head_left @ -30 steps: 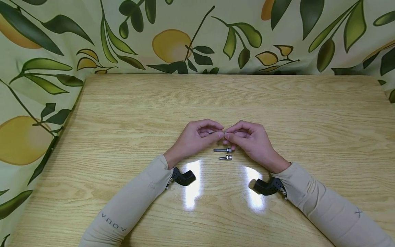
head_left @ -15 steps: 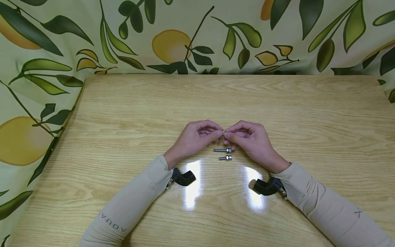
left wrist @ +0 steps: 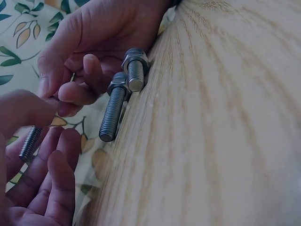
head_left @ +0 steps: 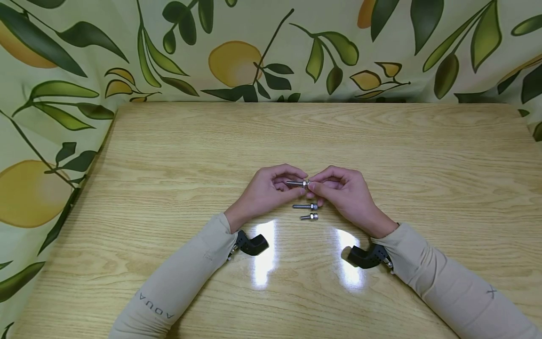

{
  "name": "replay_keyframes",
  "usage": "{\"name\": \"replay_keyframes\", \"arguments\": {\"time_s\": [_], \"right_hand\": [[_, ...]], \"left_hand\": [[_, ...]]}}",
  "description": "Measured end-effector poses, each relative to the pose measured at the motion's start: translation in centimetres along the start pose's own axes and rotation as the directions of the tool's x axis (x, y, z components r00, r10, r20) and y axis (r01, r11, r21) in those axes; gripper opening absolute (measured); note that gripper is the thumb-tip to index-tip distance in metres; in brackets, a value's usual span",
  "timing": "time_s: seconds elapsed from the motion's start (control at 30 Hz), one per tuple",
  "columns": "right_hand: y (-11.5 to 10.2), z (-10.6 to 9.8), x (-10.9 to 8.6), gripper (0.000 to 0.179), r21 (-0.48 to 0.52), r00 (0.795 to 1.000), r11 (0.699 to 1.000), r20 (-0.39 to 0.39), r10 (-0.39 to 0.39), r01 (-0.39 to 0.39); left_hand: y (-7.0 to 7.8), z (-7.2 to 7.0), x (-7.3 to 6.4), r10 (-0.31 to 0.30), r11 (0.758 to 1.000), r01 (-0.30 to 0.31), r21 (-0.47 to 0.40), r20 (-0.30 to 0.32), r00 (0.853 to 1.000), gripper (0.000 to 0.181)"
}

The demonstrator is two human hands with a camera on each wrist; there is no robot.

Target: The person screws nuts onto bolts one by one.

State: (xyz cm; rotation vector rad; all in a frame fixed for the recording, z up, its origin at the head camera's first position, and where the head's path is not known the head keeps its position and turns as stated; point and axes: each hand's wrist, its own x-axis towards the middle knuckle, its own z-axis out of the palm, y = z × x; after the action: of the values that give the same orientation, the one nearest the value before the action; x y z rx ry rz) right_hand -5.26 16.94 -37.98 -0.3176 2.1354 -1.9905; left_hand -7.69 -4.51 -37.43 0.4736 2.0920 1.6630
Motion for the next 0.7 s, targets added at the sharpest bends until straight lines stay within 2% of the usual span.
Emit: {"name": "replay_keyframes", "arguments": {"time_s": [0.17,0.37,0.53,0.7], "right_hand": [[0.00,0.03,0.00,0.018,0.004,1.000,1.000,-0.001,-0.001,0.001],[-0.07,0.03,-0.01,0.018,0.009,1.000,1.000,-0.001,-0.004,0.004],[-0.07,0.06,0.01,0.018,0.000,1.000,1.000,-0.002,-0.002,0.002],[0.02,-0.01,0.03,0.018,0.001,1.000,1.000,0.001,-0.001,0.001]], "left_hand": [[-0.12,0.00,0.06,-0.026,1.000,0.026,0.008,-0.017,1.000,0.022],[-0.09,0.00,0.08,0.008,1.000,-0.008,0.008,-0.006,1.000,0.025],[-0.14,0.00,0.07,0.007,1.000,-0.007,0.020,-0.017,1.000,0.022],[-0.16,0.01,0.05,0.009,1.000,-0.009,0.019,-0.001,1.000,0.025]]}}
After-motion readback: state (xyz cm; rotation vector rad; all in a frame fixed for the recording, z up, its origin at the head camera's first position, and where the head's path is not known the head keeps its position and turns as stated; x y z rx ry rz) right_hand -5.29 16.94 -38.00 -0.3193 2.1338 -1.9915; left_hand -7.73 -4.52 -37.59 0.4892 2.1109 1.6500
